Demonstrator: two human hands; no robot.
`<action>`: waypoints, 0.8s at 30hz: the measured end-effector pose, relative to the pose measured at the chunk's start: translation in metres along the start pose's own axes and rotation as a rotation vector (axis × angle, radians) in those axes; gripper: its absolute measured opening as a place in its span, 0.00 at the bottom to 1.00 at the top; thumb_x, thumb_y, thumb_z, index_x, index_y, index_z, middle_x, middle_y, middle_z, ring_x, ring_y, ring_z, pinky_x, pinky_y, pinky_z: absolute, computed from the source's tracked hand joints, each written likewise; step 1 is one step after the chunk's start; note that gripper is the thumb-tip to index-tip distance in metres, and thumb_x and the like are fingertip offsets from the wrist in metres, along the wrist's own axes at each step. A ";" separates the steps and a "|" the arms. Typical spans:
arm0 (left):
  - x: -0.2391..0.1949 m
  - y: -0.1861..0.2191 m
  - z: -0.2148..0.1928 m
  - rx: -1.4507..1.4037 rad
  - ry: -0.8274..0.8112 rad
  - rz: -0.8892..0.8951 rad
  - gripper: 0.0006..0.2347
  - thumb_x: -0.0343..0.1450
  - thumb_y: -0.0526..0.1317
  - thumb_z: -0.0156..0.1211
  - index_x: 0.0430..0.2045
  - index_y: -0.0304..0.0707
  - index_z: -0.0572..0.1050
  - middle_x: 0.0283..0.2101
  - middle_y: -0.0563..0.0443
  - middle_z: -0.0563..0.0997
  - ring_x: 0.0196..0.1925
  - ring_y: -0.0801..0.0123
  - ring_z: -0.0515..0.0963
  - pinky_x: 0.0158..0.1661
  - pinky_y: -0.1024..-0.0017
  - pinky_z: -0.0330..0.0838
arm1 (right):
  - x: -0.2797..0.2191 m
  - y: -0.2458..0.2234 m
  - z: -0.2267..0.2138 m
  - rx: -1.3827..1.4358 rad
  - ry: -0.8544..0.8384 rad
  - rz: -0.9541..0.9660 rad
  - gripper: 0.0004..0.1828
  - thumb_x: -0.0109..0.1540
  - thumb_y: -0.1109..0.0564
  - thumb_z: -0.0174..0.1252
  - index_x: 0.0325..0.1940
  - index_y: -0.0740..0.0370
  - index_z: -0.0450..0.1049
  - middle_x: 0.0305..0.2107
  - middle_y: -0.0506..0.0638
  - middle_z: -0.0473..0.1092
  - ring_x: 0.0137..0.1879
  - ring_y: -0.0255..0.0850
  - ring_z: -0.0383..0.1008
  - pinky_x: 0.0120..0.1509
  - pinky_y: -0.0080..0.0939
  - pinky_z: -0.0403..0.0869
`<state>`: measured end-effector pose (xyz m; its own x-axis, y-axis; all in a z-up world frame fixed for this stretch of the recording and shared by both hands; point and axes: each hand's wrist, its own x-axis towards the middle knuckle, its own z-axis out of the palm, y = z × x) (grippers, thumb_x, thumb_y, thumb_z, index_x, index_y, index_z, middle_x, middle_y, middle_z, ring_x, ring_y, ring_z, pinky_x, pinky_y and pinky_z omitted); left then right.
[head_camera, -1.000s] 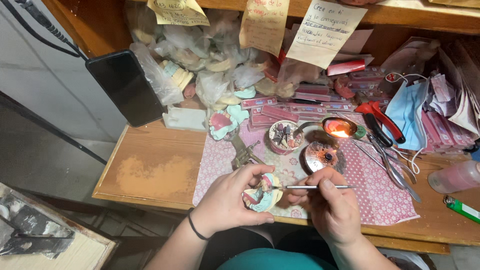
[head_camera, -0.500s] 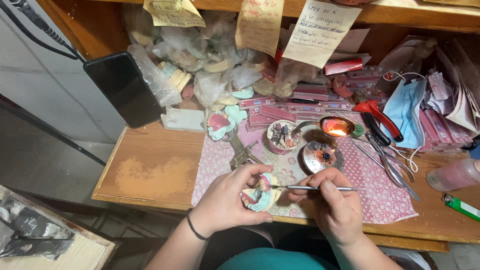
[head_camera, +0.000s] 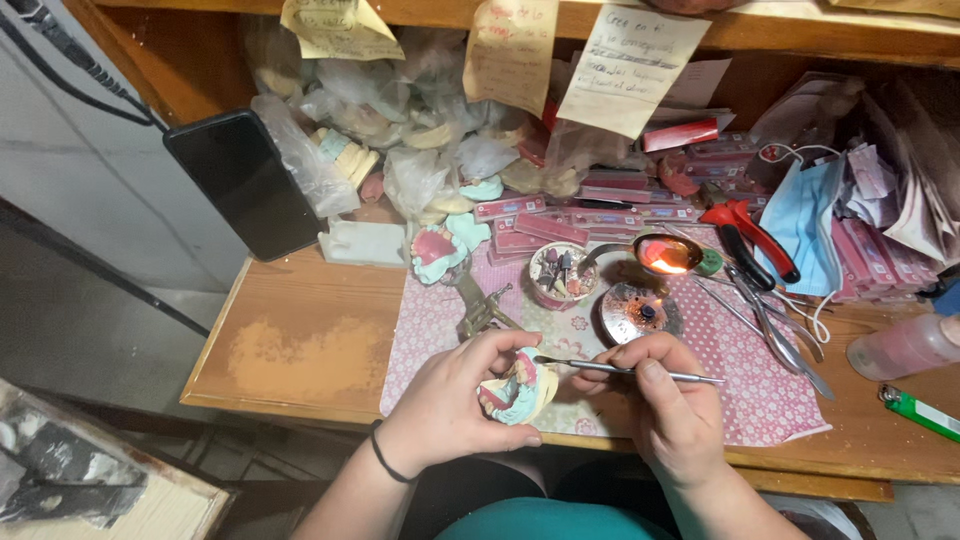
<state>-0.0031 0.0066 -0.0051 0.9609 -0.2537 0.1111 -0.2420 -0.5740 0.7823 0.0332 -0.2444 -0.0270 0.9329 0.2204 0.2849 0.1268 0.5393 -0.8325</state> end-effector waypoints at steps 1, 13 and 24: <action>-0.001 0.000 0.000 0.001 -0.003 0.005 0.38 0.53 0.58 0.76 0.61 0.59 0.69 0.44 0.54 0.80 0.46 0.63 0.83 0.47 0.67 0.72 | 0.002 -0.004 -0.003 -0.002 0.003 -0.005 0.12 0.70 0.56 0.54 0.45 0.71 0.71 0.38 0.67 0.78 0.42 0.57 0.84 0.54 0.59 0.83; 0.006 0.014 -0.002 -0.072 -0.002 -0.091 0.41 0.49 0.53 0.83 0.61 0.64 0.71 0.46 0.64 0.89 0.49 0.75 0.91 0.48 0.75 0.78 | 0.054 -0.052 -0.089 -0.154 0.573 -0.275 0.14 0.72 0.46 0.55 0.45 0.60 0.71 0.27 0.60 0.73 0.28 0.44 0.77 0.30 0.35 0.78; 0.011 0.019 -0.004 -0.137 -0.115 -0.353 0.41 0.52 0.46 0.86 0.63 0.72 0.72 0.43 0.68 0.87 0.43 0.88 0.88 0.32 0.83 0.77 | 0.054 -0.045 -0.100 -0.073 0.548 -0.205 0.17 0.73 0.46 0.52 0.47 0.64 0.72 0.29 0.63 0.73 0.31 0.47 0.76 0.31 0.38 0.77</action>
<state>0.0030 -0.0043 0.0134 0.9586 -0.1495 -0.2425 0.1281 -0.5340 0.8357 0.1113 -0.3385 -0.0218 0.9226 -0.3452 0.1723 0.3276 0.4649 -0.8225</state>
